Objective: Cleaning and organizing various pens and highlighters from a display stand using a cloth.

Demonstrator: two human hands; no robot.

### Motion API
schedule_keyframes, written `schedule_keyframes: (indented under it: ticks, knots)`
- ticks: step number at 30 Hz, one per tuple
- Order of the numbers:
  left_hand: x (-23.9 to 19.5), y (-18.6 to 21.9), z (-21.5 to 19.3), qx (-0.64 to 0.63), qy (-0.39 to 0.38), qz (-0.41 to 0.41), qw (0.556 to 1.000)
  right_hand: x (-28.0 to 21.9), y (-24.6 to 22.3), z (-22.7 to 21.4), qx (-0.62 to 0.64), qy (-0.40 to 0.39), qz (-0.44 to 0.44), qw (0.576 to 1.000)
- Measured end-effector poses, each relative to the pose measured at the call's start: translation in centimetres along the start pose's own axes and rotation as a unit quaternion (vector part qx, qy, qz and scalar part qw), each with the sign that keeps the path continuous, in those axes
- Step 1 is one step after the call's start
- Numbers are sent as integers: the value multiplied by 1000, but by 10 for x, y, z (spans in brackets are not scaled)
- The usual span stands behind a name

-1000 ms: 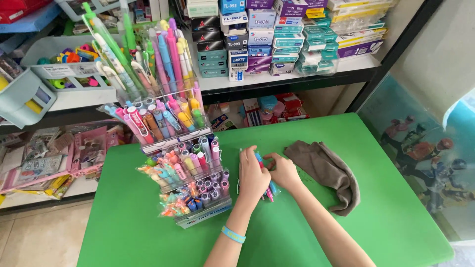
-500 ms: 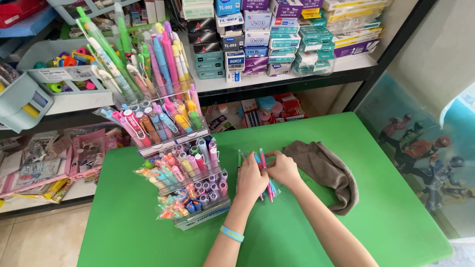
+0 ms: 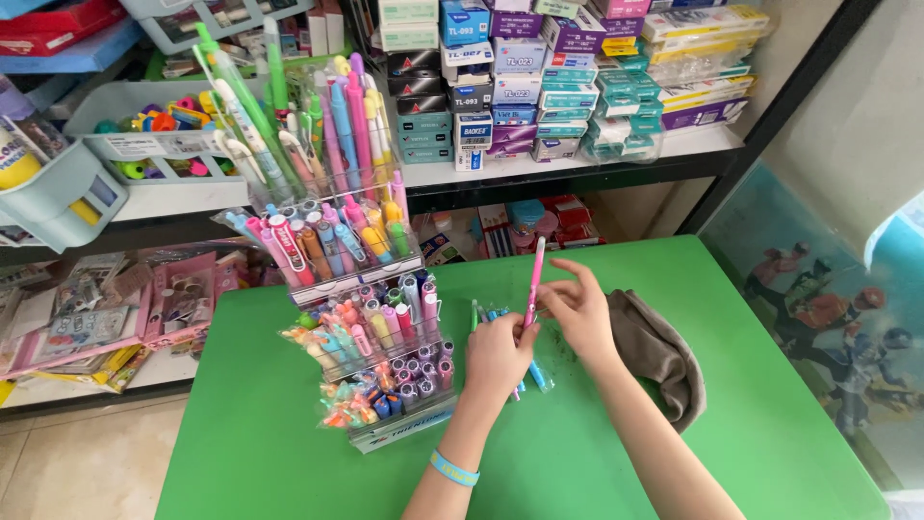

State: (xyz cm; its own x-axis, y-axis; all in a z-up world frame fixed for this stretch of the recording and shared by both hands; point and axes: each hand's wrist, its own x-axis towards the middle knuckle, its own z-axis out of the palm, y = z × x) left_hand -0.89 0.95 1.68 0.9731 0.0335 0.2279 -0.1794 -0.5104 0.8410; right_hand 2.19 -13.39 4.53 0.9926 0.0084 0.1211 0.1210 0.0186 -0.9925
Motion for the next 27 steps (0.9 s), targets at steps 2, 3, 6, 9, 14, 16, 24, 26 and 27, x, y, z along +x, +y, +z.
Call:
schedule_keyframes:
  ticks: [2, 3, 6, 9, 14, 16, 24, 26, 27]
  knots:
    - [-1, 13, -9, -24, 18, 7, 1000, -11, -20, 5, -85, 11, -90, 992]
    - [-2, 19, -13, -48, 33, 13, 998, -17, -29, 9, -168, 25, -176, 970]
    - [-10, 45, -36, -139, 47, 11, 989, -26, -46, 14, -336, 0, -356, 872]
    - [-17, 63, -57, -209, 46, 13, 977, -27, -60, 15, -385, 19, -452, 804]
    - [-26, 52, -70, -440, -41, 43, 896, -21, -96, 25, -346, 47, -505, 790]
    - [-29, 56, -81, -475, -50, 67, 876, -15, -103, 34, -307, 57, -498, 809]
    - [-27, 50, -99, -487, 11, 83, 869, 25, -151, 110, 28, -42, -472, 880]
    - [-24, 44, -100, -479, 27, 89, 873, 37, -158, 126, -15, -40, -478, 878]
    - [-22, 41, -101, -471, 40, 94, 876, 44, -161, 134, -59, -36, -482, 874]
